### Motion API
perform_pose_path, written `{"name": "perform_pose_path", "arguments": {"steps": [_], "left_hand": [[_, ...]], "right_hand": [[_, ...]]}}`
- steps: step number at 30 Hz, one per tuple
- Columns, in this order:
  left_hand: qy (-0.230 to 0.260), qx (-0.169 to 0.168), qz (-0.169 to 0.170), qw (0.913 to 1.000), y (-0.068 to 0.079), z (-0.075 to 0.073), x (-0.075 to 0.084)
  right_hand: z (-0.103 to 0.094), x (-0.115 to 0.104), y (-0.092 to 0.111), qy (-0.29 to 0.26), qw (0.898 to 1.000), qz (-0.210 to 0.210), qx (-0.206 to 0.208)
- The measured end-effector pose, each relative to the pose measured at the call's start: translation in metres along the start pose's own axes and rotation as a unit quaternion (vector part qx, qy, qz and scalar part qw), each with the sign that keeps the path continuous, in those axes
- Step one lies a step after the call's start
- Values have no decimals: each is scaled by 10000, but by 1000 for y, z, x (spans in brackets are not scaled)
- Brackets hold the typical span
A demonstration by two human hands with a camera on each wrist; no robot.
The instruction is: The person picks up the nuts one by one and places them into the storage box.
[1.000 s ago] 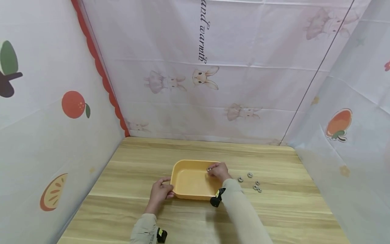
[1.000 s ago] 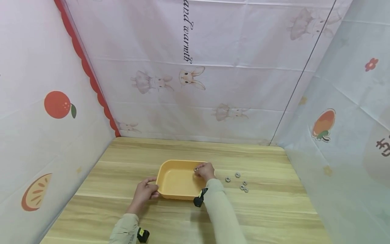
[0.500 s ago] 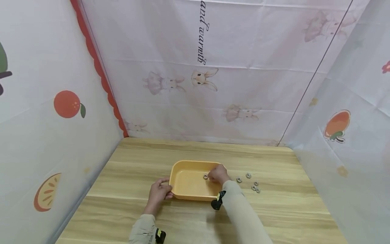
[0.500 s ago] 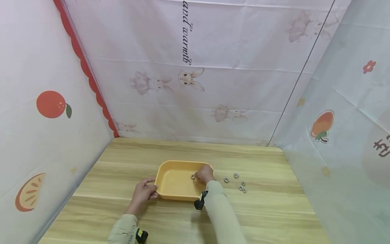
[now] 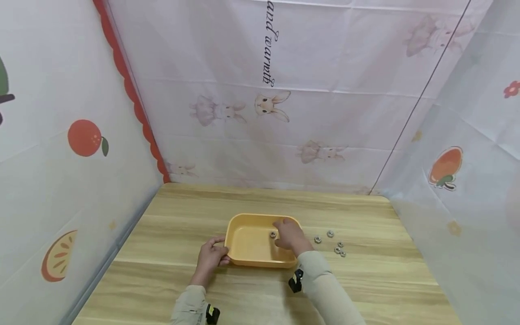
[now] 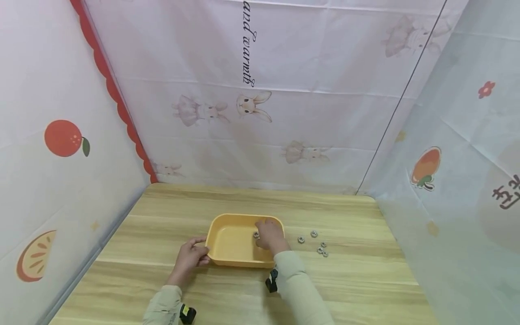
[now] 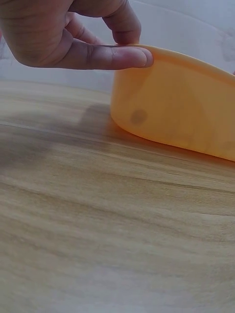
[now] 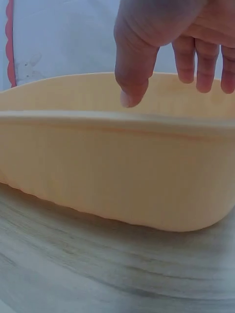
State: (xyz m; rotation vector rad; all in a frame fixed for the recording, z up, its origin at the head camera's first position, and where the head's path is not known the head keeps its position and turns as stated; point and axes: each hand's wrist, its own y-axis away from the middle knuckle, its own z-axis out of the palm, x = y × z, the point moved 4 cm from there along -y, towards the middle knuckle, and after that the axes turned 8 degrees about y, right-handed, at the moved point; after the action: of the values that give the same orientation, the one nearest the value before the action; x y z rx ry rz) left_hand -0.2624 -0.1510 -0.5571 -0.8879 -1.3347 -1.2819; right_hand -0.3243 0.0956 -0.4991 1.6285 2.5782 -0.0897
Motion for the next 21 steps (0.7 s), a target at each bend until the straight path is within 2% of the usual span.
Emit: {"name": "perform_pose_path", "arguments": {"steps": [11,21], "left_hand": [[74,42,37,10000,1,-1,-1],[190,89,-18,9998,2,2,-5]], "right_hand": [[-6,2,20,-175,9994,131,283],[1,22,45,-634,9942,162,848]]}}
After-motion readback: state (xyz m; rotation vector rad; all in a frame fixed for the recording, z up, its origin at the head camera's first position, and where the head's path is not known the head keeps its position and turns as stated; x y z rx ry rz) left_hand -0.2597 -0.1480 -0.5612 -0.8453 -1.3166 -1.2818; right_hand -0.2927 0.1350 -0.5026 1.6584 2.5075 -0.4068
